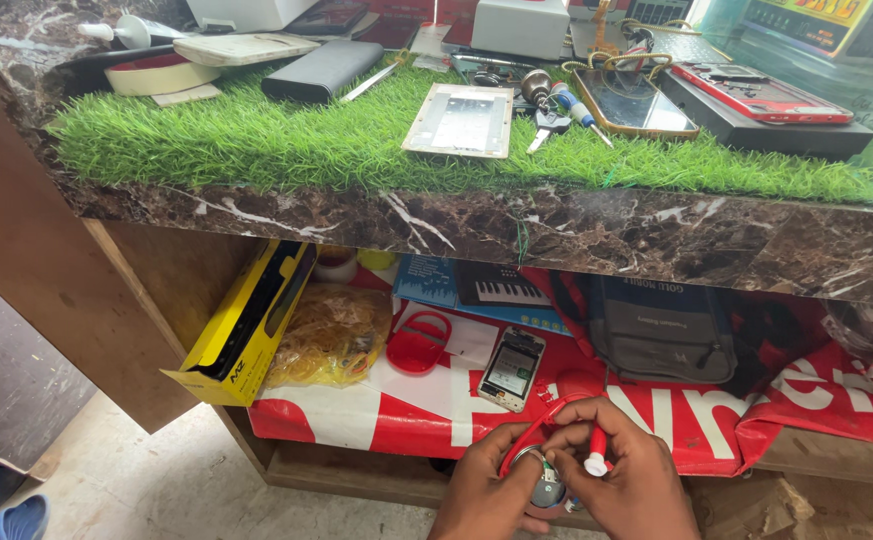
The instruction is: The person repairs a red portable Bluetooth speaker at a workbench. They unscrew the speaker grille with a screwdriver, remove the internal circuit board and speaker driver, work on the wiring and components, and reassemble the parts back into the red housing.
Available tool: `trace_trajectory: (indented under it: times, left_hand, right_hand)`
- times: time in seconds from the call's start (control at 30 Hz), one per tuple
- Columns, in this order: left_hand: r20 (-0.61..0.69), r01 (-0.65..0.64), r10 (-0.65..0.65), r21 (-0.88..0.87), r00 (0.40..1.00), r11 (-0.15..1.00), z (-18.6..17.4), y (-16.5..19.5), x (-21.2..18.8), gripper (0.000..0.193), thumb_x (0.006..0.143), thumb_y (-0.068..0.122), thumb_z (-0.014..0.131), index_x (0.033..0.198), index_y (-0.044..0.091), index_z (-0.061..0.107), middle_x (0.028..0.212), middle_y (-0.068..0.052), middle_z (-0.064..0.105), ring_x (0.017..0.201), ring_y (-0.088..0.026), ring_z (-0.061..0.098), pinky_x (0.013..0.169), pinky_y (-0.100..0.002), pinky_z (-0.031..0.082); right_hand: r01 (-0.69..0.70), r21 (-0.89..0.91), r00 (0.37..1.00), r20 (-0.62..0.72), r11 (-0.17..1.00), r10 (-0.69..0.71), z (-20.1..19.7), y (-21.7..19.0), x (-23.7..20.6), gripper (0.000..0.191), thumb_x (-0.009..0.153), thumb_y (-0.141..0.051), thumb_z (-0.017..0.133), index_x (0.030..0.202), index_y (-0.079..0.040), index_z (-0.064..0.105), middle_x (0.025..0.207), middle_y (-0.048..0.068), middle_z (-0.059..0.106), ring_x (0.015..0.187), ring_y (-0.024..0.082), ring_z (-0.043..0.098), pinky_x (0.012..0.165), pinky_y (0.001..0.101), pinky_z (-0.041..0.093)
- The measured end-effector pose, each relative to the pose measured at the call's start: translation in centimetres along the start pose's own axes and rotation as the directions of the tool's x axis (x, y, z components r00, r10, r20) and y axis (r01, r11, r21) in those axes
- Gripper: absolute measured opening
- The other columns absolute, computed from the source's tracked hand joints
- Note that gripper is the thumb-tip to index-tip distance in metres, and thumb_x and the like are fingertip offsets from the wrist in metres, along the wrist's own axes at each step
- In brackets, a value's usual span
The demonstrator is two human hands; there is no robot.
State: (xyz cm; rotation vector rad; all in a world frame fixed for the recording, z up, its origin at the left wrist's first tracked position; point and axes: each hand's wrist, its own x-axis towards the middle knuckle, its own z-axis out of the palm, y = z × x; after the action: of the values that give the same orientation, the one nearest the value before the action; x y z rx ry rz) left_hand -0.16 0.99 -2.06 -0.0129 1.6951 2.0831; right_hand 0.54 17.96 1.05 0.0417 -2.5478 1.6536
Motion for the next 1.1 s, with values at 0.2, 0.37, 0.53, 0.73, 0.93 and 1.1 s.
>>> trace_trajectory:
  times: [0.2,0.37,0.53,0.73,0.93,1.1]
  left_hand:
    - [-0.009,0.032,-0.032,0.005,0.999,0.999,0.05,0.12,0.18,0.047,0.095,0.024,0.061,0.140,0.009,0.057,0.108,-0.013,0.074,0.081,-0.021,0.078,0.059,-0.033,0.067]
    - [-0.014,0.064,-0.064,-0.020,0.998,0.998,0.07,0.29,0.11,0.045,0.094,0.022,0.058,0.138,0.010,0.058,0.107,-0.013,0.074,0.080,-0.021,0.078,0.059,-0.032,0.067]
    - [-0.013,0.047,-0.047,-0.001,0.999,0.999,0.10,0.53,-0.08,0.042,0.095,0.026,0.059,0.133,0.009,0.062,0.107,-0.010,0.073,0.079,-0.020,0.078,0.056,-0.031,0.066]
    - [-0.015,0.040,-0.040,-0.002,0.999,0.999,0.09,0.66,-0.11,0.042,0.095,0.024,0.059,0.134,0.010,0.062,0.105,-0.011,0.074,0.079,-0.019,0.077,0.056,-0.031,0.066]
    - [-0.008,0.020,-0.020,-0.017,1.000,1.000,0.10,0.35,-0.11,0.042,0.096,0.024,0.059,0.134,0.009,0.062,0.106,-0.011,0.074,0.077,-0.019,0.077,0.056,-0.031,0.066]
    - [-0.002,0.016,-0.016,0.000,1.000,1.000,0.05,0.41,-0.13,0.041,0.096,0.024,0.057,0.133,0.008,0.062,0.106,-0.011,0.074,0.077,-0.019,0.077,0.055,-0.030,0.065]
  right_hand:
    - [0.033,0.062,0.999,0.023,0.998,-0.034,0.01,0.84,0.34,0.038,0.075,0.011,0.074,0.109,-0.005,0.067,0.085,0.008,0.079,0.085,0.009,0.078,0.076,0.0261,0.061]
    - [0.034,0.077,0.999,0.027,0.996,-0.036,-0.01,1.00,0.36,0.040,0.075,0.012,0.075,0.110,-0.005,0.067,0.084,0.009,0.079,0.085,0.009,0.077,0.077,0.0259,0.060]
    - [0.012,0.076,1.000,0.022,0.997,-0.014,0.13,0.55,0.26,0.040,0.076,0.011,0.075,0.111,-0.006,0.068,0.084,0.009,0.079,0.085,0.009,0.077,0.076,0.0261,0.061]
    - [-0.011,0.076,1.000,0.014,0.997,0.010,0.16,0.35,0.28,0.040,0.076,0.010,0.074,0.112,-0.006,0.067,0.084,0.008,0.079,0.086,0.009,0.077,0.073,0.0266,0.062]
    - [-0.002,0.071,1.000,0.025,0.997,0.000,0.08,0.63,0.28,0.040,0.077,0.010,0.074,0.112,-0.006,0.067,0.085,0.009,0.079,0.086,0.009,0.077,0.076,0.0261,0.061]
    - [0.016,0.098,0.999,0.038,0.995,-0.020,-0.01,0.88,0.25,0.038,0.076,0.011,0.072,0.111,-0.004,0.066,0.086,0.010,0.080,0.086,0.010,0.077,0.078,0.0268,0.060]
